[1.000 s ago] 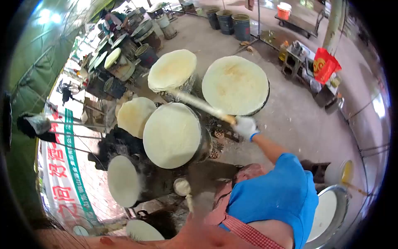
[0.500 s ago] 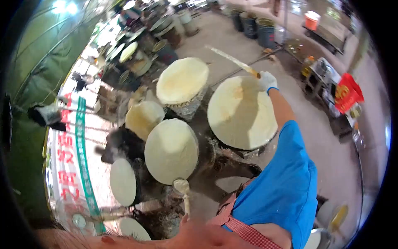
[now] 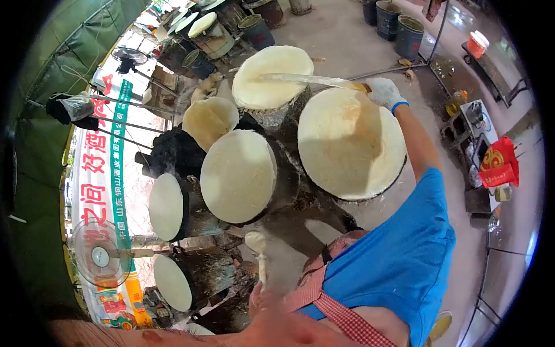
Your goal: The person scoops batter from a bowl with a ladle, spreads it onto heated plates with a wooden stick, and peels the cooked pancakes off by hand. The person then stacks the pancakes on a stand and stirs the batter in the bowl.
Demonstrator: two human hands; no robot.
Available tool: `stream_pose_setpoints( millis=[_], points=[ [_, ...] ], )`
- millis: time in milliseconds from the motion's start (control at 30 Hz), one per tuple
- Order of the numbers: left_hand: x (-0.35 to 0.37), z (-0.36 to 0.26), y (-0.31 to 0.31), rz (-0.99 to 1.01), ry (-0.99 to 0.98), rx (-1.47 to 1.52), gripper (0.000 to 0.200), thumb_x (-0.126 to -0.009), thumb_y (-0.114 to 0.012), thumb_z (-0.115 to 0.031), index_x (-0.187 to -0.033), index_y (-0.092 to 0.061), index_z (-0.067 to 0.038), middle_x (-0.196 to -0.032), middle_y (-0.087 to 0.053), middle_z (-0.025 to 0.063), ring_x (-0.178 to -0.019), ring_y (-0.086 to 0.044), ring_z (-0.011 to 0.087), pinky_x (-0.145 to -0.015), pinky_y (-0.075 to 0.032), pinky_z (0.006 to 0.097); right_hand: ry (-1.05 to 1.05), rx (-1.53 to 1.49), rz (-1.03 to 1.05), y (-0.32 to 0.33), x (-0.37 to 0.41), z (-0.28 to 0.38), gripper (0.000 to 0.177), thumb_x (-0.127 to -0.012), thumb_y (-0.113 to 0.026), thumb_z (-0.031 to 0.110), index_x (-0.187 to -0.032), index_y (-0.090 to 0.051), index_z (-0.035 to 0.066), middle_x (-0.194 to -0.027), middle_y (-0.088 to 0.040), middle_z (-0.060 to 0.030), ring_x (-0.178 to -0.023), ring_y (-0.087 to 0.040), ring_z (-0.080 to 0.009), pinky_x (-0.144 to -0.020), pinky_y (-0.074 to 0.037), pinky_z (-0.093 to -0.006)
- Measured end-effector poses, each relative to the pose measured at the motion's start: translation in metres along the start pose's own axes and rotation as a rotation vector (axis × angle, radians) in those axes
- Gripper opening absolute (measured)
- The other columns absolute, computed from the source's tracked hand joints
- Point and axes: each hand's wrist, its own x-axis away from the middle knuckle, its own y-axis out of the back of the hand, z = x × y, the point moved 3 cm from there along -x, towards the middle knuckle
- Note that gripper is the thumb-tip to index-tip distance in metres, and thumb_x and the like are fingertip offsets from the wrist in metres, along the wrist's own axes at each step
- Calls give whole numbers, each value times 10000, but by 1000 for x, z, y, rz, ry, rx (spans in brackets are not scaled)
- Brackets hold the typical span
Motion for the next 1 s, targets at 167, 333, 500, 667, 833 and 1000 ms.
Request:
stream_pose_setpoints(
  millis=[167,333,500,667,833,1000],
  points=[
    [28,-3,-17,185,136,-24,219,-984,-392,-334,-1167,-367,-216,-641,-346,26,-497,-377,129,-404,-347,257,208,125,-260,104,66,77,101,-755,-592,156,-763,-582,56,-746,-617,-157,-752,-612,-337,-654,-482,-436],
    [58,-40,17,28,164,-209,351,-978,-383,-377,-819,-395,-65,-564,-361,19,-482,-377,129,-463,-359,279,287,168,-328,206,122,165,75,-748,-598,122,-766,-574,53,-726,-599,-154,-719,-602,-343,-618,-473,-434],
    [79,-77,68,-157,-200,-488,333,-981,-400,-280,-1181,-446,-17,-726,-435,38,-543,-413,164,-487,-387,293,226,174,-166,247,111,195,149,-745,-605,164,-806,-580,30,-760,-599,-181,-768,-582,-376,-656,-458,-456],
    [72,-38,30,274,232,-206,293,-971,-423,-323,-817,-461,-77,-606,-413,42,-442,-364,142,-424,-341,266,181,171,126,200,10,186,205,-661,-603,166,-797,-626,15,-772,-615,-207,-752,-596,-375,-664,-461,-436],
    [27,-43,49,293,124,-237,504,-945,-382,-498,-640,-410,-97,-479,-337,-1,-371,-297,129,-360,-273,257,370,299,-21,135,-125,165,192,-662,-582,158,-793,-654,38,-827,-635,-200,-804,-606,-372,-715,-480,-440],
    [7,3,-13,353,82,102,450,-910,-511,-419,-617,-356,-115,-465,-281,-11,-343,-249,123,-345,-258,259,543,252,-377,173,-205,199,199,-760,-531,113,-928,-633,85,-829,-634,-150,-776,-616,-350,-693,-493,-442]
  ],
)
